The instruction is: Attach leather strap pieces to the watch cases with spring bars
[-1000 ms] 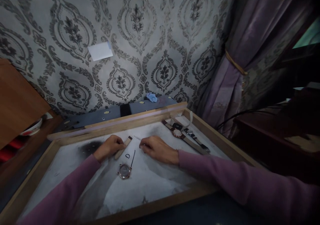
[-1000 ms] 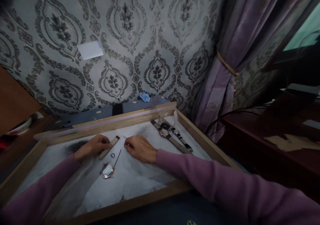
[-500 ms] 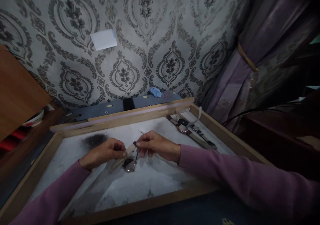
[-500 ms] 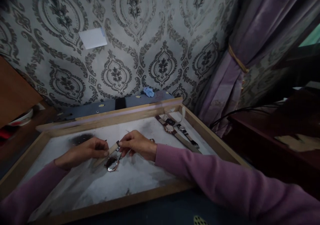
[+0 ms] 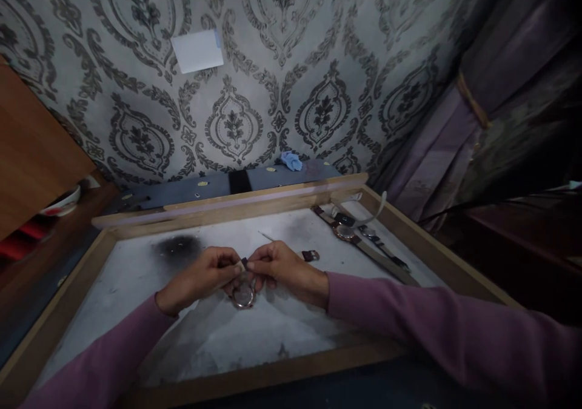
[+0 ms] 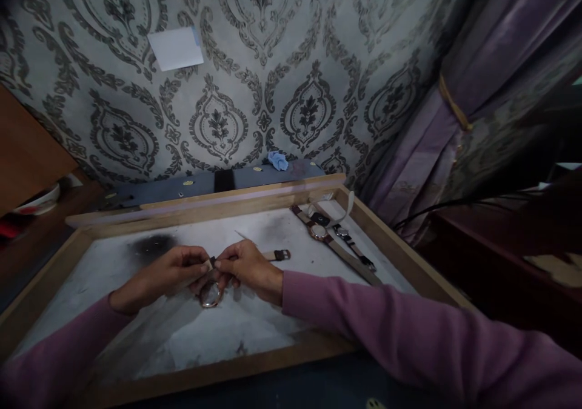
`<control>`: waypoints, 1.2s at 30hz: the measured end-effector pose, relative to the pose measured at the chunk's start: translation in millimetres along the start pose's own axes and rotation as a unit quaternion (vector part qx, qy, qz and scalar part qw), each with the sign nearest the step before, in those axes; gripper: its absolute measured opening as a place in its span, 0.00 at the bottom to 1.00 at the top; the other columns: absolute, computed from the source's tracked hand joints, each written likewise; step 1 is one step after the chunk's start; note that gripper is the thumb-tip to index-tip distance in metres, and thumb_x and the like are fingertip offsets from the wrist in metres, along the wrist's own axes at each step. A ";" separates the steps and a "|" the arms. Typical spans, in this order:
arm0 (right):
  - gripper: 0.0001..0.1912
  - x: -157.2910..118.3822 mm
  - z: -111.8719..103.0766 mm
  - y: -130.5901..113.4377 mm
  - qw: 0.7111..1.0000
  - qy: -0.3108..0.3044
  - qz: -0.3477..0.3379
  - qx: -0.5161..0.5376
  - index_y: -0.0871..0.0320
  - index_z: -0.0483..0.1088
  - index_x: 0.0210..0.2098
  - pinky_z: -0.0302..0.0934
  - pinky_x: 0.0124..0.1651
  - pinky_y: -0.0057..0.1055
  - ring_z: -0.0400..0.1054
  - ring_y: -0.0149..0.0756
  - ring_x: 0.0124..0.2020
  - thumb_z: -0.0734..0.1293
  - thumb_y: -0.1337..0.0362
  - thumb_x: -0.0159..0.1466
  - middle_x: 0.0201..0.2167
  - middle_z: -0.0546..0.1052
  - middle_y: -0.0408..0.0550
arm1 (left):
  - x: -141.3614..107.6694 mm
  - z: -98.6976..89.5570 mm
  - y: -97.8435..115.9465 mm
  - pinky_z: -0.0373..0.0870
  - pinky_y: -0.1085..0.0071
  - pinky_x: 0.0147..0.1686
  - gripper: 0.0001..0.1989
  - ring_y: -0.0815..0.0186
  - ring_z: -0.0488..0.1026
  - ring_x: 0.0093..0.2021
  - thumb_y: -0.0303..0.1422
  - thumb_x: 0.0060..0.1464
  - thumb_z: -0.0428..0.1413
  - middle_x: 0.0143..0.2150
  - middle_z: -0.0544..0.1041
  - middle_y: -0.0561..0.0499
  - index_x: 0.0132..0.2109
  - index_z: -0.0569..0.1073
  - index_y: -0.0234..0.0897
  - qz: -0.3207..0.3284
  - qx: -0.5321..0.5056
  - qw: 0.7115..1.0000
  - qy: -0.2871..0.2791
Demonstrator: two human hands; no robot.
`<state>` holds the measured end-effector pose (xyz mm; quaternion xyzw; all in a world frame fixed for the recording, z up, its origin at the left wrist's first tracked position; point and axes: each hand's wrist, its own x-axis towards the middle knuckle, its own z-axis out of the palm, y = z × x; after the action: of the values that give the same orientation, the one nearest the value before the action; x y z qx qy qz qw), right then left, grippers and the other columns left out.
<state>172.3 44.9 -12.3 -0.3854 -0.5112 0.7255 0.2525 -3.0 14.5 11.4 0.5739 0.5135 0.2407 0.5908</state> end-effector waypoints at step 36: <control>0.33 -8.4 -16.0 -24.8 0.900 -0.198 0.078 0.380 0.52 0.61 0.54 0.51 0.55 0.58 0.65 0.45 0.50 0.50 0.36 0.63 0.49 0.70 0.52 | -7.3 -12.2 -1.7 0.47 0.76 0.19 0.16 0.76 0.55 0.19 0.45 0.50 0.58 0.22 0.63 0.59 0.31 0.66 0.35 -0.003 -0.063 0.997 0.050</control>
<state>189.5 56.0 10.6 -0.1474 -0.2049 0.9432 0.2161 -16.9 13.0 14.5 0.5215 0.5277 0.2994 0.6000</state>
